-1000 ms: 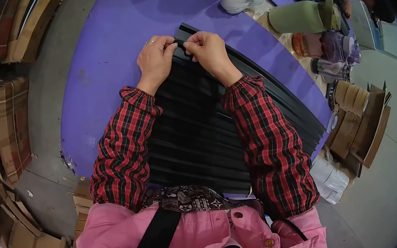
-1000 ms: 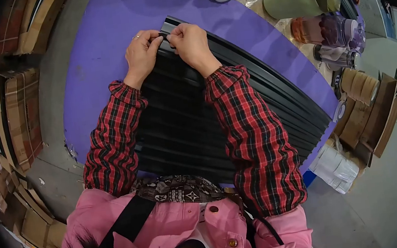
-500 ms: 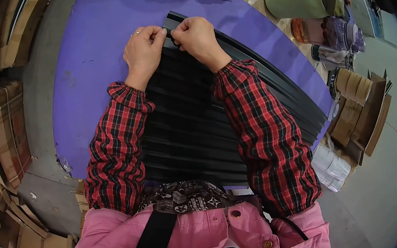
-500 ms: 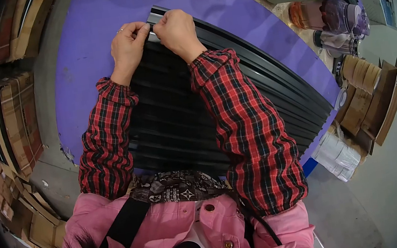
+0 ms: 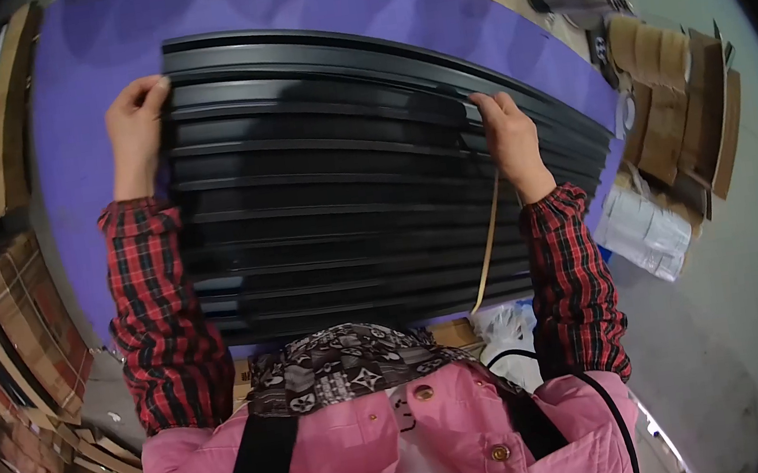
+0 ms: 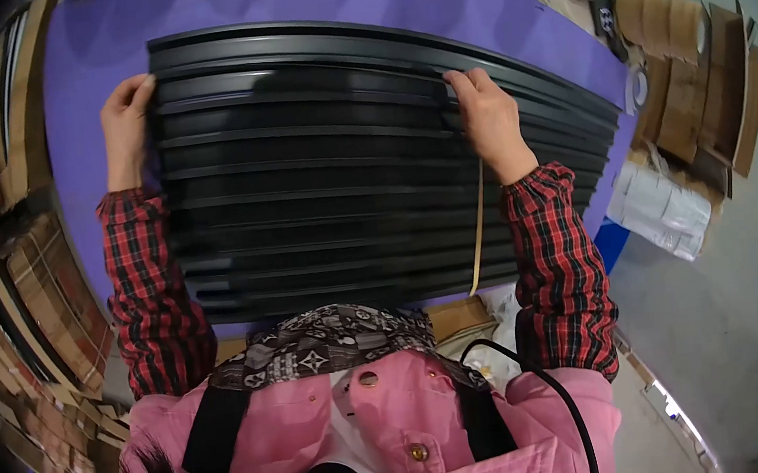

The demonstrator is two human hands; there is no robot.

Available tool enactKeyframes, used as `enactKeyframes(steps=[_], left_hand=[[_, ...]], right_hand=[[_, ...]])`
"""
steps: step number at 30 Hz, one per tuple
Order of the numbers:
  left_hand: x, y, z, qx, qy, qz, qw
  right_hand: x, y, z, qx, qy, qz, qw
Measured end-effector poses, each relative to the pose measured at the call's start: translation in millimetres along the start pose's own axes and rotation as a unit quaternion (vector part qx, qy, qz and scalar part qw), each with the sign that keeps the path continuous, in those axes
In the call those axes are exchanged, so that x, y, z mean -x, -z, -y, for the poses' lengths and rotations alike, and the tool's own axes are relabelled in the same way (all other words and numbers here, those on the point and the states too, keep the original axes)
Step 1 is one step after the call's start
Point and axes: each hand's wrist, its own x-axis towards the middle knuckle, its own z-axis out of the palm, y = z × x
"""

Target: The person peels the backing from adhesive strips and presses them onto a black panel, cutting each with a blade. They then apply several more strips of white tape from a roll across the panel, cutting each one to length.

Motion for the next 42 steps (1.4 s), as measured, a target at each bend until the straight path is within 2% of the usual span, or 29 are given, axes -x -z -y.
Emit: enactKeyframes(steps=[2,3,5,7,9,10,11,13,14,18,20,26,33,36,38,40,42], left_hand=[[-3,3,2,-0.01,0.012,0.001,1.0],[-5,6,5,0.0,0.022,0.01,1.0],[-8,12,7,0.023,0.052,0.02,0.998],[-9,15,8,0.035,0.067,0.031,0.997],[-12,20,6,0.023,0.089,0.052,0.994],[-12,21,6,0.021,0.084,0.06,0.994],[-12,23,7,0.023,0.095,0.053,0.994],[-15,28,10,0.023,0.105,0.052,0.993],[-16,31,11,0.019,0.108,0.048,0.993],[-16,36,11,0.009,0.112,0.051,0.992],[-15,34,10,0.014,0.112,0.042,0.993],[-11,33,6,0.004,0.112,0.033,0.993],[-12,34,9,-0.013,0.103,0.035,0.994],[-8,29,4,-0.007,0.103,0.021,0.994],[-12,32,8,-0.004,0.103,0.03,0.994],[-13,35,13,0.0,0.101,0.035,0.994],[-14,33,14,0.002,0.104,0.03,0.994]], right_hand=[[17,12,-29,-0.088,-0.034,-0.034,0.995],[26,15,-38,-0.079,-0.051,-0.041,0.995],[38,16,-52,-0.184,-0.105,-0.057,0.976],[46,15,-64,-0.191,-0.139,-0.066,0.969],[48,13,-72,-0.223,-0.21,-0.066,0.949],[49,15,-75,-0.317,-0.286,-0.055,0.902],[49,14,-81,-0.317,-0.292,-0.061,0.9],[45,8,-92,-0.465,-0.318,-0.046,0.825],[42,5,-94,-0.479,-0.327,-0.043,0.813],[39,-9,-104,-0.431,-0.315,-0.044,0.845],[36,-9,-105,-0.355,-0.316,-0.032,0.879],[31,-8,-104,-0.304,-0.319,-0.035,0.897],[30,-11,-108,-0.314,-0.309,-0.037,0.897],[29,-1,-101,-0.259,-0.295,0.003,0.92],[30,11,-94,-0.377,-0.373,0.062,0.845],[38,29,-105,-0.431,-0.372,0.105,0.815],[54,45,-111,-0.424,-0.374,0.116,0.817]])
